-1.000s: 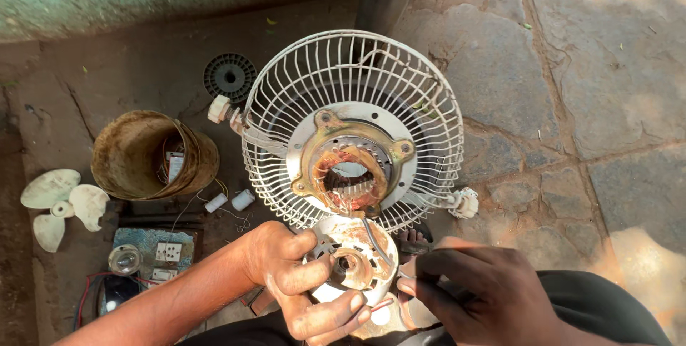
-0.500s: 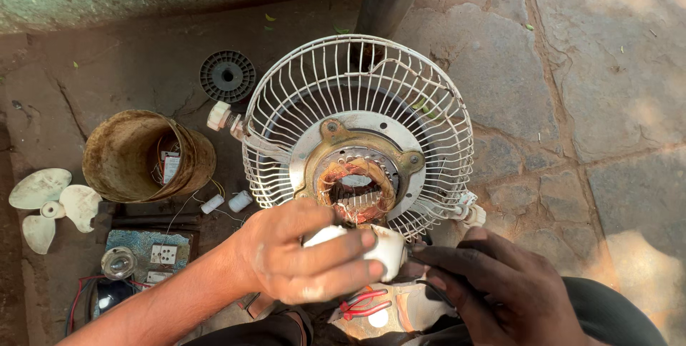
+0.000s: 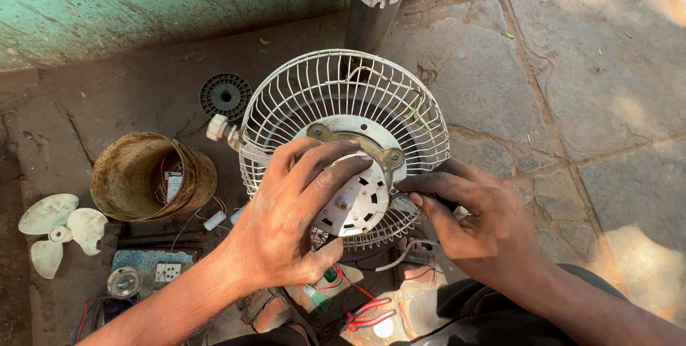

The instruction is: The person disassembles a small electric fan, removes the motor housing, and uses pliers and a screwdriver to adjust internal components. They reassemble the fan and test the motor by hand.

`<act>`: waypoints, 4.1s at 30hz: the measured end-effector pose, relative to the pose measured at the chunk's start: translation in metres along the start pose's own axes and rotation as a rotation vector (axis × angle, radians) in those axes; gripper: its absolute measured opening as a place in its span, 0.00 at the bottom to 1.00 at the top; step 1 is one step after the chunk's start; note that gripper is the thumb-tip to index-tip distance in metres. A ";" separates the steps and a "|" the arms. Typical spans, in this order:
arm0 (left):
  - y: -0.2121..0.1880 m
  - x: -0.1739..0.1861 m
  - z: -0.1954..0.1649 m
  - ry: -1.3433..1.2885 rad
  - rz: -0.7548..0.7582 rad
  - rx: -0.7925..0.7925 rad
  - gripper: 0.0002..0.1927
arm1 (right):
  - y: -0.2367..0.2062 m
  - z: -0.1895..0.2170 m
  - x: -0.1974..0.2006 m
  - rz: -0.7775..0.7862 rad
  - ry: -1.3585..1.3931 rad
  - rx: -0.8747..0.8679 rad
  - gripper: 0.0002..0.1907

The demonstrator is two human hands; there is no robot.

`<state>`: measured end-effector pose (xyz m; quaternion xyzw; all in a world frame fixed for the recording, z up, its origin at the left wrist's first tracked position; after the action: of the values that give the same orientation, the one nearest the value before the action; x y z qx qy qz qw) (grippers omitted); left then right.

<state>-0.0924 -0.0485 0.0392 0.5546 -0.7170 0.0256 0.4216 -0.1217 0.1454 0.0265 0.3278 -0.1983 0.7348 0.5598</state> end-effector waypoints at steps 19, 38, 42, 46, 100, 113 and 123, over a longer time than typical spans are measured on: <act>0.003 -0.014 0.009 0.096 0.018 -0.041 0.43 | 0.008 0.000 -0.013 0.039 0.013 -0.020 0.22; -0.014 -0.020 0.020 0.213 -0.153 -0.121 0.46 | 0.041 0.008 0.015 -0.213 0.033 0.167 0.55; -0.016 -0.022 0.022 0.189 -0.155 -0.091 0.45 | 0.051 -0.026 -0.015 0.012 0.041 -0.108 0.58; -0.017 -0.022 0.025 0.165 -0.144 -0.073 0.44 | 0.051 -0.034 -0.023 0.036 0.135 -0.116 0.60; -0.066 0.006 0.117 -0.321 -0.334 0.726 0.72 | 0.048 -0.034 -0.032 0.086 0.307 -0.118 0.67; -0.062 0.009 0.115 -0.364 -0.342 0.772 0.67 | 0.016 0.051 -0.058 0.001 -0.370 0.634 0.64; -0.063 0.003 0.115 -0.513 -0.276 0.796 0.72 | 0.025 0.060 -0.062 0.059 -0.221 0.620 0.53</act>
<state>-0.1072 -0.1328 -0.0602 0.7509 -0.6520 0.1043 -0.0138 -0.1198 0.0561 0.0270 0.5544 -0.0339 0.7360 0.3871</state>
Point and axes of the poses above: each hand's wrist, its own y-axis towards the middle knuckle, its own x-axis out of the back of the hand, z = x × y, the point moved 8 cm from there along y, towards the middle knuckle, and after that the axes turned 6 degrees about -z, right-handed, at the moved point
